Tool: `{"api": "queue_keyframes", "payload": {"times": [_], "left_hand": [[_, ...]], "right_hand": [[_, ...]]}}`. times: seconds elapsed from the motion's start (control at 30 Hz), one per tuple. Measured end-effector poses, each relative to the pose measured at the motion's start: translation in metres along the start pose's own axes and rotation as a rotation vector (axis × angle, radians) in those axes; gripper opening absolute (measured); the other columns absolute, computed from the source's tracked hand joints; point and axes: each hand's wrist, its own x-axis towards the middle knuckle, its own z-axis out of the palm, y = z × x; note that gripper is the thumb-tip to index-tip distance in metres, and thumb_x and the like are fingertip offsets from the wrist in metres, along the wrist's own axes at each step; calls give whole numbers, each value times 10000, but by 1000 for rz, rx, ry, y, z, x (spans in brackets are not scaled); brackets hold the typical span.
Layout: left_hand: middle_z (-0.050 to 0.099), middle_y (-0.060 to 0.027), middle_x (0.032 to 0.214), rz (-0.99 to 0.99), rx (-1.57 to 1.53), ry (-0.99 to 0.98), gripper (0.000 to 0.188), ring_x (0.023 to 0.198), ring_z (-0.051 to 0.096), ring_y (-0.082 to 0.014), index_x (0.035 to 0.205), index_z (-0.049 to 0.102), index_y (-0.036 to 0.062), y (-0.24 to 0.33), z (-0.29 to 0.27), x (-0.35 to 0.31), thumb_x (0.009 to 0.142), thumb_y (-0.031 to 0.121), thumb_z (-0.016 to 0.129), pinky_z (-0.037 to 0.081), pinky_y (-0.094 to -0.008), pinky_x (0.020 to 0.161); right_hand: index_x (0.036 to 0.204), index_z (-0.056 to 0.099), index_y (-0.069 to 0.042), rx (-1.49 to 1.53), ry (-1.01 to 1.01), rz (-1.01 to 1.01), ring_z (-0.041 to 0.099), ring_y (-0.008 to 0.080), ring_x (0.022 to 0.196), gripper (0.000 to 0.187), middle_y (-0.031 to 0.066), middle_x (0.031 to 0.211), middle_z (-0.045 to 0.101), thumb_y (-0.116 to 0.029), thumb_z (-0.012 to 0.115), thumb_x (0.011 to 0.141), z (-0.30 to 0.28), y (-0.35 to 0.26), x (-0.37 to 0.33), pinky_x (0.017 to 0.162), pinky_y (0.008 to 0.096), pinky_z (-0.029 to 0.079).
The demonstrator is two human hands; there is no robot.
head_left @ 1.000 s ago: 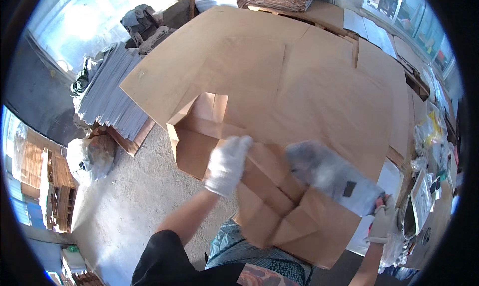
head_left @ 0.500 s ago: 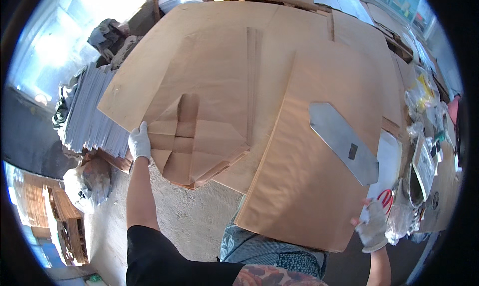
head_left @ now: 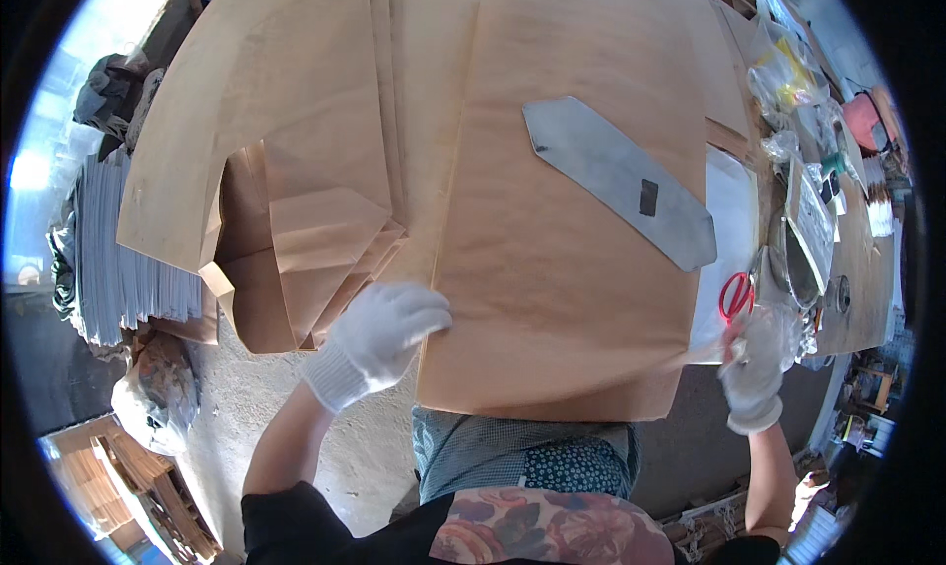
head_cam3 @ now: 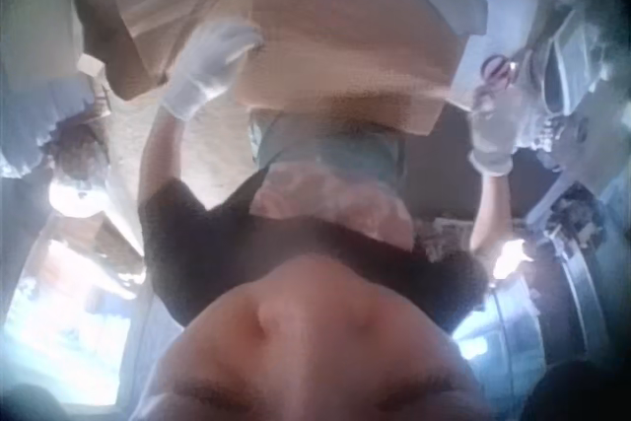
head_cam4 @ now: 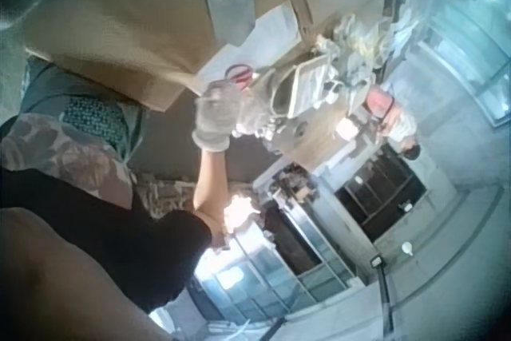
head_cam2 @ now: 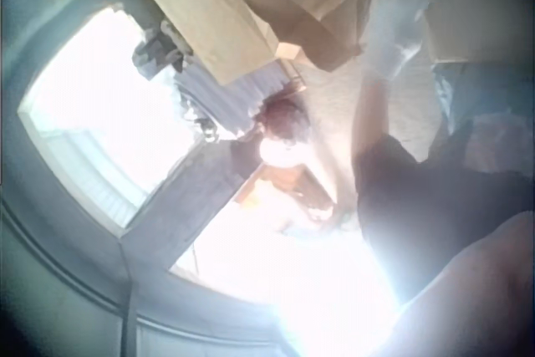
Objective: The person cuts a stack of brown paper sheets using red-handled scissors and then folds the cut pieces using a metal template. The person stacks the finished folded pieces on the table.
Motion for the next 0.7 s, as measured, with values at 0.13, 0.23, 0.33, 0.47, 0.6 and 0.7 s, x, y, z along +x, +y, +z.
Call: {"api": "queue_keyframes", "payload": {"times": [0.13, 0.23, 0.33, 0.47, 0.6, 0.7], "left_hand": [[672, -96, 813, -308, -72, 241, 174, 797, 664, -290, 797, 685, 66, -4, 37, 24, 921, 172, 746, 506, -403, 687], [566, -109, 627, -444, -47, 456, 367, 605, 590, -308, 643, 594, 64, 0, 56, 46, 918, 240, 763, 431, -436, 555], [564, -121, 634, -558, 84, 444, 384, 606, 589, -315, 650, 581, 53, -4, 67, 56, 937, 244, 750, 435, -429, 555], [612, -137, 773, -545, 316, 435, 250, 758, 634, -326, 780, 629, 53, -3, 72, 71, 929, 216, 747, 490, -450, 685], [619, -111, 1034, -180, 460, 593, 229, 944, 629, -325, 1031, 652, 76, -5, 81, 102, 845, 154, 761, 504, -517, 839], [576, -109, 1154, 99, 344, 506, 401, 988, 612, -330, 1159, 630, 62, -3, 94, 120, 783, 106, 762, 495, -570, 865]], "right_hand": [[989, 652, -16, 425, 413, 542, 480, 120, 743, 273, 10, 839, 554, -280, 643, 1059, 29, -2, 35, 665, 296, 407], [986, 636, 19, 341, 383, 657, 474, 108, 724, 316, -15, 806, 542, -273, 584, 1095, 74, 9, 51, 643, 297, 404], [993, 622, 37, 371, 259, 713, 461, 127, 708, 322, 9, 768, 519, -268, 591, 1090, 103, 13, 58, 642, 319, 409], [981, 613, 9, 335, 232, 658, 440, 82, 711, 223, -23, 797, 487, -189, 609, 1083, 122, 24, 58, 620, 280, 369], [967, 602, 22, 200, 223, 597, 450, 105, 711, 227, 11, 766, 479, -176, 616, 1077, 124, 26, 57, 625, 304, 384], [1009, 596, 0, 8, 180, 574, 541, 212, 768, 177, 94, 808, 535, -166, 656, 1028, 114, 8, 66, 727, 372, 445]]}}
